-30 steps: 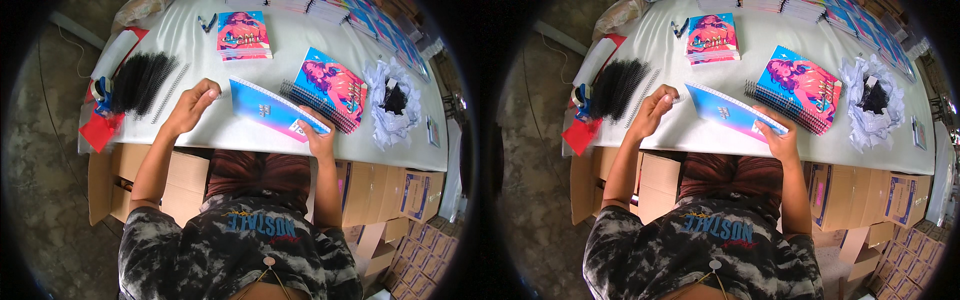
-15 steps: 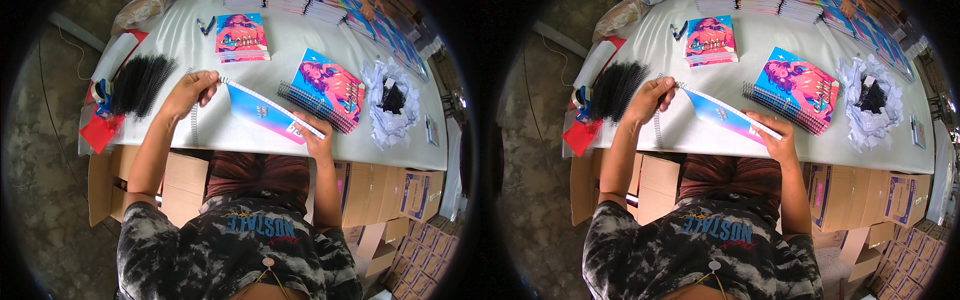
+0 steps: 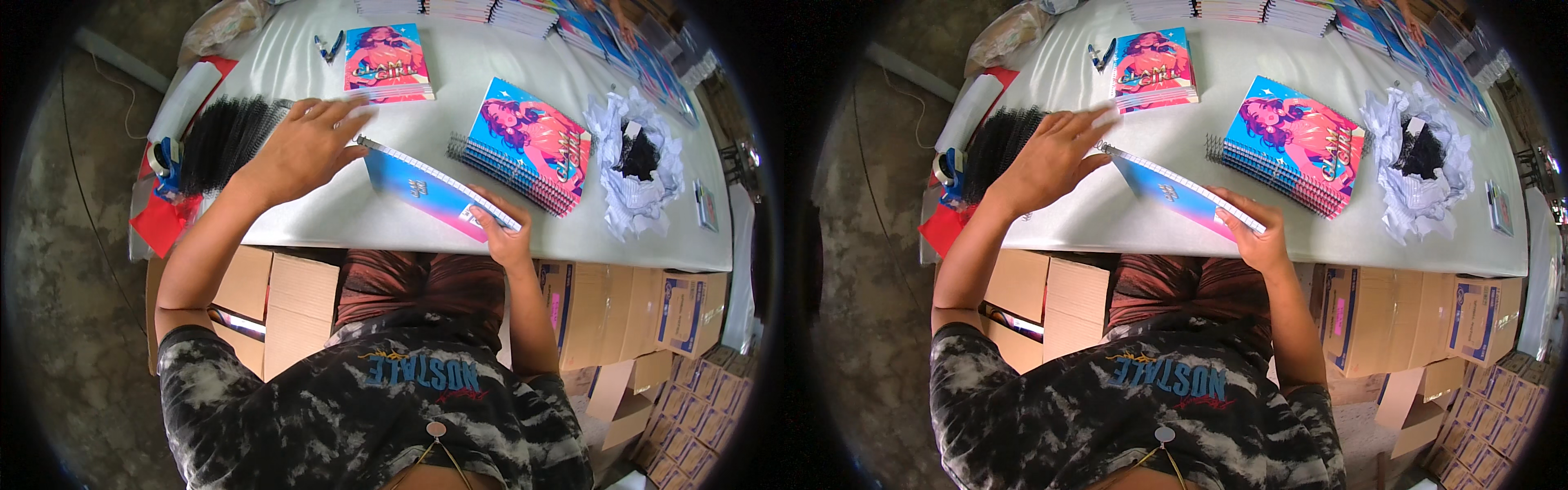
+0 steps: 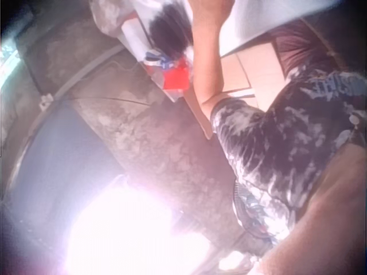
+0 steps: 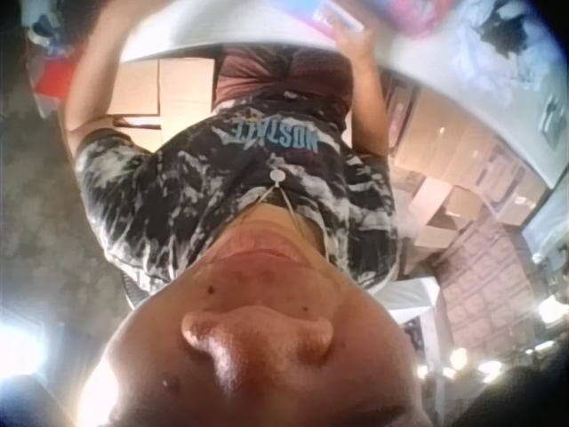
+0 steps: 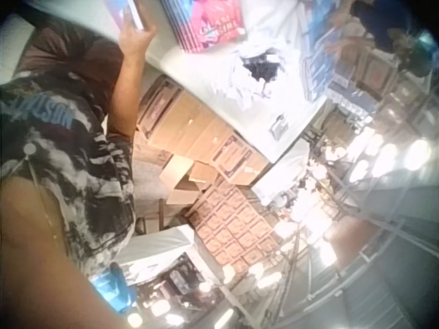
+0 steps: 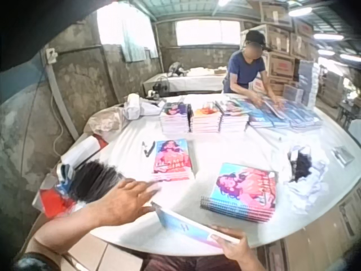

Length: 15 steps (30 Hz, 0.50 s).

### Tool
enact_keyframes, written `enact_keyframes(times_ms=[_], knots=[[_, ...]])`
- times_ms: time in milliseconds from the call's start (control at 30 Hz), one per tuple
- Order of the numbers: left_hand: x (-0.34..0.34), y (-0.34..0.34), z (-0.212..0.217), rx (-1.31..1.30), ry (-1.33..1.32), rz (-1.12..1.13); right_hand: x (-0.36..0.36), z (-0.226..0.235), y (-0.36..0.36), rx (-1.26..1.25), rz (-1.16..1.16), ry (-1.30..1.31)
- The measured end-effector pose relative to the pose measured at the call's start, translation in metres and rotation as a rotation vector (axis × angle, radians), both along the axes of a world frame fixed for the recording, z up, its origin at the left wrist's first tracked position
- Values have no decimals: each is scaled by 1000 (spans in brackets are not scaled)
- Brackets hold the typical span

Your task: The person inserts metal spiral coils into the binding holes of spiral notebooks, then stacks the completed notebooks. The person uses pliers to crimp the ends of the spiral coils on a stack of notebooks.

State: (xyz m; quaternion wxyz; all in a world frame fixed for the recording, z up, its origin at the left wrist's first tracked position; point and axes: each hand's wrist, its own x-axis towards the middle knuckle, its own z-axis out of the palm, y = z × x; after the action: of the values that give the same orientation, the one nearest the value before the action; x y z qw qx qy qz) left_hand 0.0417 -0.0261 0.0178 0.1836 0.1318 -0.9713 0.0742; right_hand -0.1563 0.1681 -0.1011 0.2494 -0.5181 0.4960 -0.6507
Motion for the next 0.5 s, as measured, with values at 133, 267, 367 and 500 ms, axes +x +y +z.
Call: enact_keyframes(times_ms=[133, 267, 367, 500], knots=[[1, 4, 17, 64, -207, -37, 1, 3, 3, 9, -8, 25], [10, -4, 9, 128, -338, -81, 4, 6, 4, 53, 11, -32], [-1, 9, 23, 43, -234, -25, 2, 6, 8, 69, -4, 118], [8, 9, 14, 104, -327, -24, 5, -2, 4, -66, -20, 220]])
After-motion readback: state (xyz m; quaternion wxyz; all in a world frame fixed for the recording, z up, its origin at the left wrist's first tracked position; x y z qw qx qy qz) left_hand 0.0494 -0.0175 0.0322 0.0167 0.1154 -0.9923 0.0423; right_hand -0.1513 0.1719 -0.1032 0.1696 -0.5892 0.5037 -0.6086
